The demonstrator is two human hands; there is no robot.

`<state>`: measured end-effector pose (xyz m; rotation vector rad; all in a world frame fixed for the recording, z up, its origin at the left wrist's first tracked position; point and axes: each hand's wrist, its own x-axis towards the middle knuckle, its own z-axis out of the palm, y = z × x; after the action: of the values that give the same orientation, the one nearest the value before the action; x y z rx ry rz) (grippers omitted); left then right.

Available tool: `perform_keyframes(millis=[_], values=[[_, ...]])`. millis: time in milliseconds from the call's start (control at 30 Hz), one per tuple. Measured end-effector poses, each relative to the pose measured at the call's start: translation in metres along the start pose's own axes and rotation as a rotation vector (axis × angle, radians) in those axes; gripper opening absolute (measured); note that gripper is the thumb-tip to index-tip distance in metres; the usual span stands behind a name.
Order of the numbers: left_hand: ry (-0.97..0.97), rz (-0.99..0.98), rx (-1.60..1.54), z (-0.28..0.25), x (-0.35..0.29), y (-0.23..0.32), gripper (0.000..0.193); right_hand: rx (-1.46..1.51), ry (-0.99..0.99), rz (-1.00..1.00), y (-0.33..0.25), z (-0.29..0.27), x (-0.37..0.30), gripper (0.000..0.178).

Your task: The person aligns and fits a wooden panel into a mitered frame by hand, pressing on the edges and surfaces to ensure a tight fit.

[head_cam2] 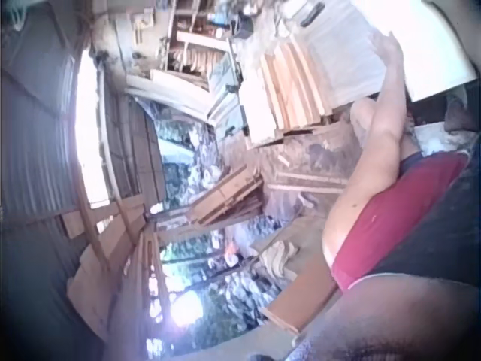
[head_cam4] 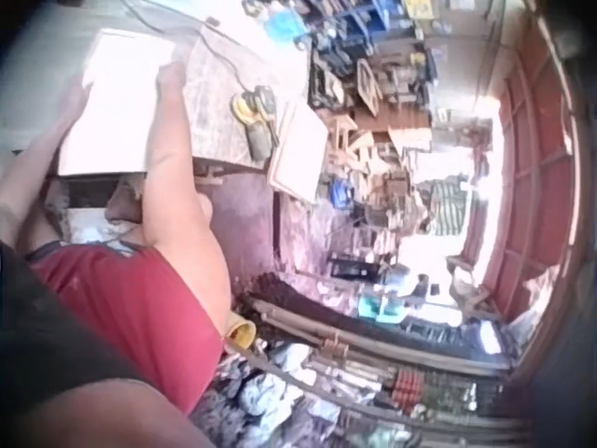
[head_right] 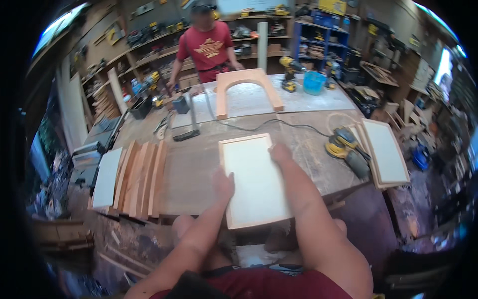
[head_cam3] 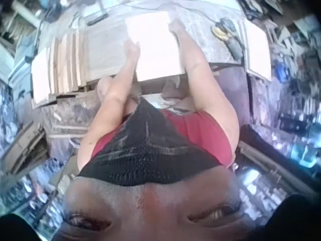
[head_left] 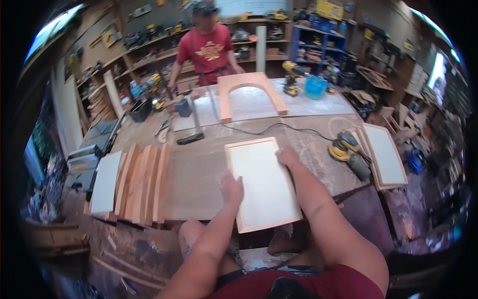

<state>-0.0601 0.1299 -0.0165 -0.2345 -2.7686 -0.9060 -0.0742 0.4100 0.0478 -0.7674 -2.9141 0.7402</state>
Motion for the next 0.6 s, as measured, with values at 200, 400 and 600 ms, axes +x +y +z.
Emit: perform_keyframes(millis=[200, 400, 600], values=[[-0.044, 0.004, 0.016, -0.015, 0.002, 0.000, 0.066, 0.048, -0.036, -0.022, 0.017, -0.003, -0.087, 0.048], [-0.057, -0.006, 0.030, -0.017, 0.004, 0.004, 0.055, 0.352, 0.188, -0.126, 0.061, -0.001, -0.126, 0.048], [-0.060, -0.024, 0.187, -0.029, 0.011, -0.043, 0.053, 0.260, 0.226, -0.021, 0.046, 0.012, -0.151, 0.048]])
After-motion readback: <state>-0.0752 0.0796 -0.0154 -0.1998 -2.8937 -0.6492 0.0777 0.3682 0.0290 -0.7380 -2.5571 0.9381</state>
